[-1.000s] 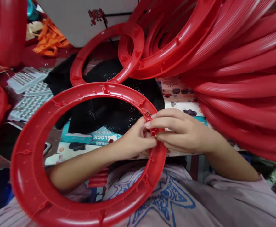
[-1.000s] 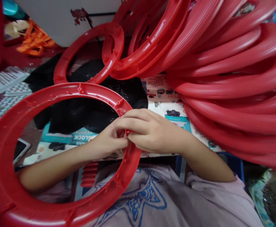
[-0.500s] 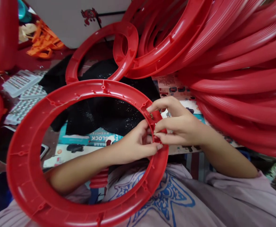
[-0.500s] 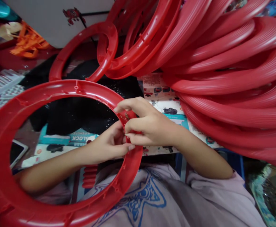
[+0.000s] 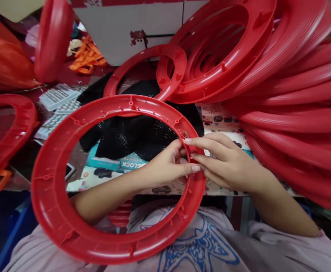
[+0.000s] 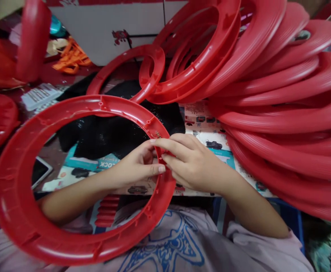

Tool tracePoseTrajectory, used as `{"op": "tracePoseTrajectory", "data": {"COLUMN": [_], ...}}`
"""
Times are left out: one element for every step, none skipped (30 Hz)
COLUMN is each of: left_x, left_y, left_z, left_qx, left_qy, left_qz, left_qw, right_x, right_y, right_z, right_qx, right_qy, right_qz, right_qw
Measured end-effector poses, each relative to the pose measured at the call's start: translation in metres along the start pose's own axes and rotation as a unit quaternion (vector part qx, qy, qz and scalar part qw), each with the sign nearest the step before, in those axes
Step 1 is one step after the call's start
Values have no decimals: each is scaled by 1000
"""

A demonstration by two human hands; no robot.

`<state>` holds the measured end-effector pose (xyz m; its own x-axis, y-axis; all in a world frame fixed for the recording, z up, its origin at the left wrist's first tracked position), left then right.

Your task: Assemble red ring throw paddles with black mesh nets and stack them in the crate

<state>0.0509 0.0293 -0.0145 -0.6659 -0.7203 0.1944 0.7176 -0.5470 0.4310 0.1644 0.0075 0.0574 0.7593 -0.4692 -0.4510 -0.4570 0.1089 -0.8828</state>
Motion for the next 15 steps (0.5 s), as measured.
{"op": "tracePoseTrajectory", "data": {"left_x": [-1,-1,-1,-1,-1,0,1,1,2,3,3,3,3,3,3], "left_y": [-1,-1,-1,-1,0,0,0,0,-1,-2,-3,-4,-5,-5,-6], "left_z": [1,1,2,2,1,1,0,0,0,1,3,5,7,9,12], "left_qx": [-4,-5,-3,3,10,16,18,15,6,-9,-25,-42,-56,-66,-69], "left_qy": [7,14,19,20,18,15,11,9,11,18,28,38,48,54,57], "left_qz": [5,9,11,10,8,6,6,9,15,23,31,39,47,53,57], "left_qw": [1000,1000,1000,1000,1000,1000,1000,1000,1000,1000,999,998,996,995,994], "right_x": [-1,-1,-2,-2,-2,-1,-1,0,0,1,2,3,4,5,6], "right_y": [0,1,1,1,0,0,0,0,0,0,1,2,4,5,7], "right_z": [0,-1,0,0,0,-1,-1,-2,-2,-3,-2,-1,0,1,3], "right_qx": [-6,-16,-26,-36,-44,-51,-57,-62,-68,-75,-85,-97,-109,-118,-124], "right_qy": [-2,-4,-3,0,2,4,5,6,11,18,31,46,63,78,91], "right_qz": [0,0,3,6,9,9,8,7,8,10,10,5,-3,-11,-16], "right_qw": [1000,1000,1000,999,999,999,998,998,998,997,996,994,992,990,988]}}
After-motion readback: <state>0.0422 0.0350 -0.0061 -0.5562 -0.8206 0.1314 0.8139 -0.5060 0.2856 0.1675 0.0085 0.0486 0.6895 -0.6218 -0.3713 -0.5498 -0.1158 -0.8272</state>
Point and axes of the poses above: each hand's wrist, its own x-axis away from the middle knuckle, its own y-axis out of the palm, z = x × y, the point moved 6 cm from there along -x, towards the middle knuckle, and after that the axes turned 3 degrees about -z, right-handed, at the moved point
